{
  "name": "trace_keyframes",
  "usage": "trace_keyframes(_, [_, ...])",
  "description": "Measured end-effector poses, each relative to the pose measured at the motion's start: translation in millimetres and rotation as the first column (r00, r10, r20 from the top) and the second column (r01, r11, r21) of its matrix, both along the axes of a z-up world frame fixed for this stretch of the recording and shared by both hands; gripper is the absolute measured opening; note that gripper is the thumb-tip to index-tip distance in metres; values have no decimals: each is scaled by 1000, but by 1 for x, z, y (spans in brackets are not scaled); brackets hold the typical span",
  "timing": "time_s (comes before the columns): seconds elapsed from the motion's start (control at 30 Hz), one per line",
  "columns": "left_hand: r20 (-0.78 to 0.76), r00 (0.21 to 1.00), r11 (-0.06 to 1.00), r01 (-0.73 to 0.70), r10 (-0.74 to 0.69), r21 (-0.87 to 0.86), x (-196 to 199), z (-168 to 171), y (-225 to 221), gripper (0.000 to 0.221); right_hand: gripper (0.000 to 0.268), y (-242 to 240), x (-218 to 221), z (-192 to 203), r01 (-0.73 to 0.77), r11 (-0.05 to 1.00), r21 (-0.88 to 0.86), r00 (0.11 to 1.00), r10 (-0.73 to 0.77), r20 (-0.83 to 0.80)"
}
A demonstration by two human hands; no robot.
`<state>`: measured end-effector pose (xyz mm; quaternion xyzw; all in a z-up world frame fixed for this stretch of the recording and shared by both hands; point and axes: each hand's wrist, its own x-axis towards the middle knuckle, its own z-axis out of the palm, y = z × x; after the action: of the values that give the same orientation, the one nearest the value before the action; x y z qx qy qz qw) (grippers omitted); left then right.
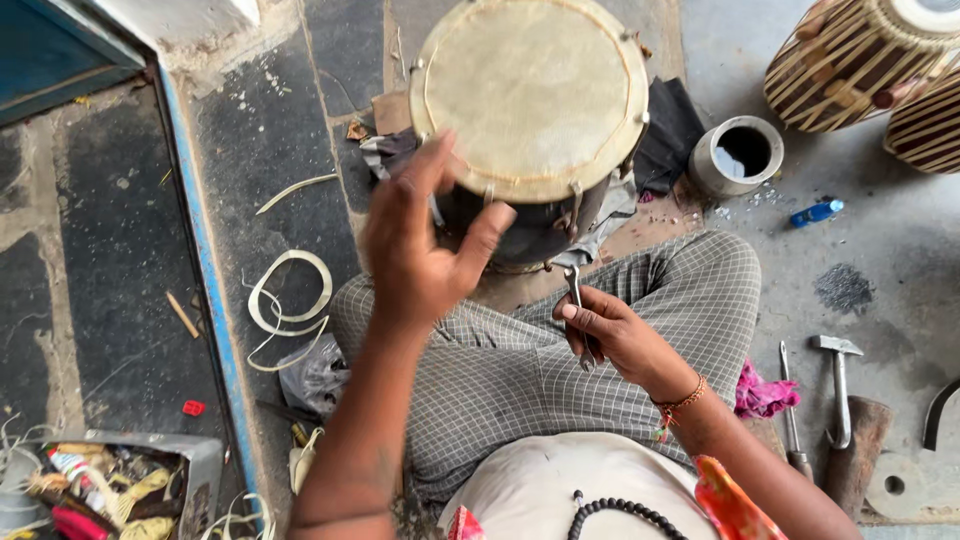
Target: The person uses a wrench to tighten or loosen bolts on a drum, occasionally tapping the drum head by hand.
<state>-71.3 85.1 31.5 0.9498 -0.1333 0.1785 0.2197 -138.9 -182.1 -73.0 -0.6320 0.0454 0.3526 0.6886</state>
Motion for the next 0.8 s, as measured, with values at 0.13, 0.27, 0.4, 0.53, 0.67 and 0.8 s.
trace_keyframes(0.13, [200, 977, 989, 40, -69, 145, 6, 11, 4, 98, 23, 10, -4, -4, -1, 999, 40, 1000, 1, -14])
trace_keyframes(0.27, [169, 978, 973, 154, -125, -170, -6, 2, 12, 87, 26, 21, -3, -2, -12, 995, 97, 1000, 13, -17])
trace_keyframes(0.4, [192, 967, 956, 111, -167, 272, 66, -22, 16, 103, 26, 39, -3, 22, -120, 991, 64, 993, 119, 30])
trace_keyframes(0.53, [268, 953, 987, 116, -143, 114, 113, -41, 28, 103, 26, 52, -2, 33, -109, 992, 71, 994, 107, 36])
trace_keyframes(0.67, [272, 962, 995, -1, -25, 98, 91, -31, 7, 106, 26, 56, 2, 44, -99, 986, 135, 995, 99, 5])
trace_keyframes(0.8, [278, 954, 971, -165, 112, 173, 53, -25, -45, 105, 26, 41, 6, 31, -72, 991, 114, 996, 66, 54])
